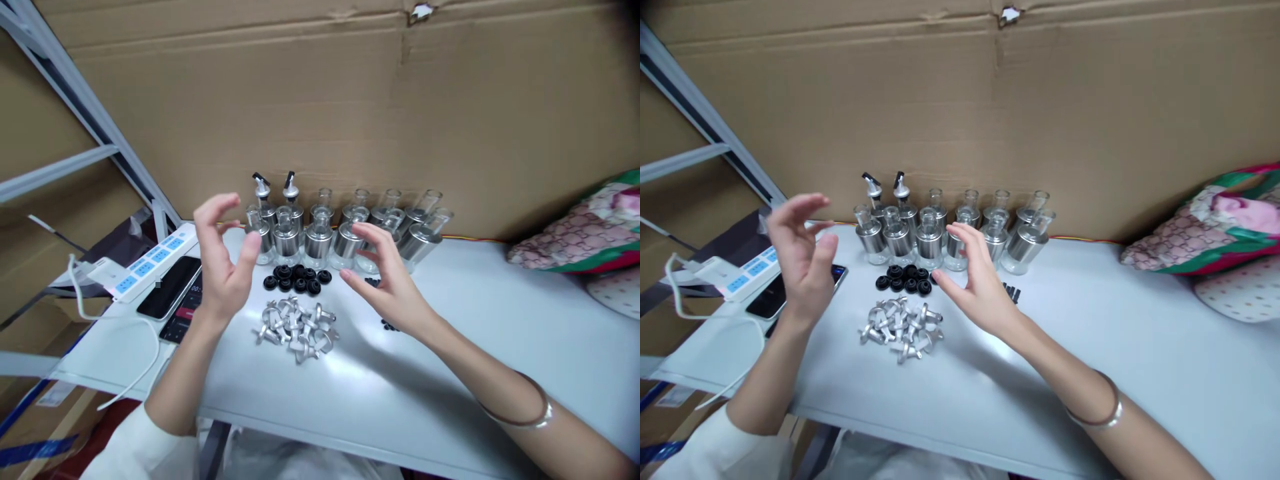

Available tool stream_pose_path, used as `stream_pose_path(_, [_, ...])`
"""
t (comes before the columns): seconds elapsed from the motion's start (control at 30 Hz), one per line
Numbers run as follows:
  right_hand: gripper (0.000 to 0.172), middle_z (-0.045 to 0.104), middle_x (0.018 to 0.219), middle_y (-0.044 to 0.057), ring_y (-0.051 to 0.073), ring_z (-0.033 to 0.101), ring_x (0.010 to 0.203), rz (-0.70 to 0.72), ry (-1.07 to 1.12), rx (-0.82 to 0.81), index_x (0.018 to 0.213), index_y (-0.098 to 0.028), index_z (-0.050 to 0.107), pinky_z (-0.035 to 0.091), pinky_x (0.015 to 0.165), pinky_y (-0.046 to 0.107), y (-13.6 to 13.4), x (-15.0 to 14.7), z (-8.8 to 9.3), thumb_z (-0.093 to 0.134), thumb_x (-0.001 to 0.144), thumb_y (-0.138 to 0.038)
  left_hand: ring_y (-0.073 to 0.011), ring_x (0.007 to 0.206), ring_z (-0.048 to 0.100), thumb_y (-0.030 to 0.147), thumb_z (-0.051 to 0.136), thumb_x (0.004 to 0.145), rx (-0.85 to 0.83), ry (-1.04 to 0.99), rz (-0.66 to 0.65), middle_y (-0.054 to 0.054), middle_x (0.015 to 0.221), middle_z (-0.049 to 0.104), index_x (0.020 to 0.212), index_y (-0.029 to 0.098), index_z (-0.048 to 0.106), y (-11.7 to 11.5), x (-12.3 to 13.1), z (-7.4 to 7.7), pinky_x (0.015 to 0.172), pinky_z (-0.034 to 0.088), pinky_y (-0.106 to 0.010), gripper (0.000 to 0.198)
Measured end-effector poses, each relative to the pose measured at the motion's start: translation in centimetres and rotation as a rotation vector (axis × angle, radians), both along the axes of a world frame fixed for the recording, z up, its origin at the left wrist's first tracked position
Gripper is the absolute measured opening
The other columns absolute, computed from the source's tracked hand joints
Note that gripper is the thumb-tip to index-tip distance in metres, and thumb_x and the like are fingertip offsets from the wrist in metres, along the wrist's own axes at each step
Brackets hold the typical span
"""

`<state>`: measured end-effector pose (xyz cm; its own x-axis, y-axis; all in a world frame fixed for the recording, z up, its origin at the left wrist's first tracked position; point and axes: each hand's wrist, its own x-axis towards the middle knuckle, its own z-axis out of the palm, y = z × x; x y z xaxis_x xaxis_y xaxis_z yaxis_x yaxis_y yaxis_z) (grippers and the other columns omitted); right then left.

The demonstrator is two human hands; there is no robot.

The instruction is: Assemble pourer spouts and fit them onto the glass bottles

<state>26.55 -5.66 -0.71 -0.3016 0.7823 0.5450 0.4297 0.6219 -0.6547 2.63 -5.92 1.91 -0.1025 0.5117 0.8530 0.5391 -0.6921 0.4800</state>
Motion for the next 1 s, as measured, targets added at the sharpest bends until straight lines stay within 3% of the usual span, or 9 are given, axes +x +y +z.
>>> stream_pose_path(0.13, [0.047, 0.044, 0.128, 0.011, 0.025, 0.045, 0.121, -0.041, 0.021, 0.099, 0.128, -0.024, 0.038, 0.042, 0.099, 0.047, 1.5, -0.8, 2.5, 0.056, 0.084, -0.029, -0.0214, 0.115, 0.051, 0.042, 0.055, 0.086, 0.119, -0.064, 0.053, -0.006, 0.122, 0.049, 0.117, 0.027, 0.044, 2.0, -0.3, 3.4, 0.088, 0.047, -0.035, 0.036])
stream_pose_path(0.23, [0.043, 0.048, 0.125, 0.013, 0.025, 0.047, 0.12, -0.063, 0.011, 0.178, 0.124, -0.021, 0.041, 0.044, 0.097, 0.045, 3.1, -1.7, 5.1, 0.054, 0.083, -0.025, -0.0205, 0.114, 0.051, 0.034, 0.056, 0.086, 0.15, -0.103, 0.086, -0.006, 0.122, 0.049, 0.117, 0.027, 0.043, 2.8, -0.2, 4.8, 0.089, 0.046, -0.034, 0.034])
stream_pose_path(0.4, [0.038, 0.054, 0.123, 0.013, 0.024, 0.051, 0.116, -0.103, -0.222, 0.269, 0.12, -0.018, 0.045, 0.042, 0.097, 0.043, 6.5, -3.3, 8.7, 0.051, 0.083, -0.014, -0.0226, 0.113, 0.051, 0.031, 0.058, 0.081, -0.043, -0.024, 0.097, -0.006, 0.119, 0.05, 0.111, 0.025, 0.048, 4.1, -2.2, 5.1, 0.087, 0.046, -0.035, 0.032])
stream_pose_path(0.5, [0.039, 0.057, 0.121, 0.013, 0.023, 0.052, 0.115, -0.14, -0.493, 0.145, 0.122, -0.015, 0.046, 0.042, 0.097, 0.039, 8.9, -4.7, 10.0, 0.054, 0.084, -0.015, -0.0234, 0.114, 0.052, 0.033, 0.055, 0.081, -0.232, 0.031, 0.056, -0.008, 0.115, 0.054, 0.106, 0.021, 0.05, 5.5, -4.7, 4.5, 0.092, 0.044, -0.037, 0.028])
stream_pose_path(0.67, [0.035, 0.064, 0.105, 0.012, 0.024, 0.062, 0.096, -0.19, -0.704, -0.082, 0.111, -0.01, 0.057, 0.051, 0.084, 0.037, 12.4, -7.9, 10.2, 0.066, 0.082, -0.027, -0.0236, 0.109, 0.055, 0.037, 0.049, 0.081, -0.484, 0.104, -0.003, -0.01, 0.111, 0.056, 0.106, 0.019, 0.048, 8.1, -6.7, 2.4, 0.094, 0.044, -0.041, 0.031])
stream_pose_path(0.77, [0.03, 0.059, 0.115, 0.009, 0.021, 0.061, 0.097, -0.262, -0.791, -0.178, 0.115, -0.015, 0.056, 0.052, 0.082, 0.041, 13.8, -9.9, 9.3, 0.056, 0.09, -0.032, -0.026, 0.115, 0.051, 0.038, 0.055, 0.079, -0.542, 0.215, -0.039, -0.01, 0.118, 0.053, 0.11, 0.02, 0.05, 8.5, -6.0, 1.6, 0.09, 0.047, -0.041, 0.036])
stream_pose_path(0.87, [0.032, 0.057, 0.118, 0.008, 0.021, 0.06, 0.099, -0.311, -0.8, -0.187, 0.118, -0.016, 0.054, 0.052, 0.083, 0.042, 14.4, -11.0, 8.5, 0.055, 0.091, -0.031, -0.0264, 0.122, 0.045, 0.034, 0.06, 0.078, -0.53, 0.324, -0.058, -0.008, 0.125, 0.048, 0.112, 0.024, 0.055, 8.1, -4.8, 1.6, 0.094, 0.045, -0.042, 0.036])
stream_pose_path(1.0, [0.032, 0.063, 0.107, 0.011, 0.026, 0.061, 0.099, -0.358, -0.684, -0.094, 0.106, -0.012, 0.06, 0.048, 0.087, 0.046, 14.5, -10.7, 8.8, 0.057, 0.088, -0.038, -0.026, 0.13, 0.036, 0.024, 0.06, 0.079, -0.499, 0.455, -0.094, -0.003, 0.131, 0.049, 0.088, 0.025, 0.068, 7.8, -4.0, 2.0, 0.108, 0.031, -0.046, 0.012])
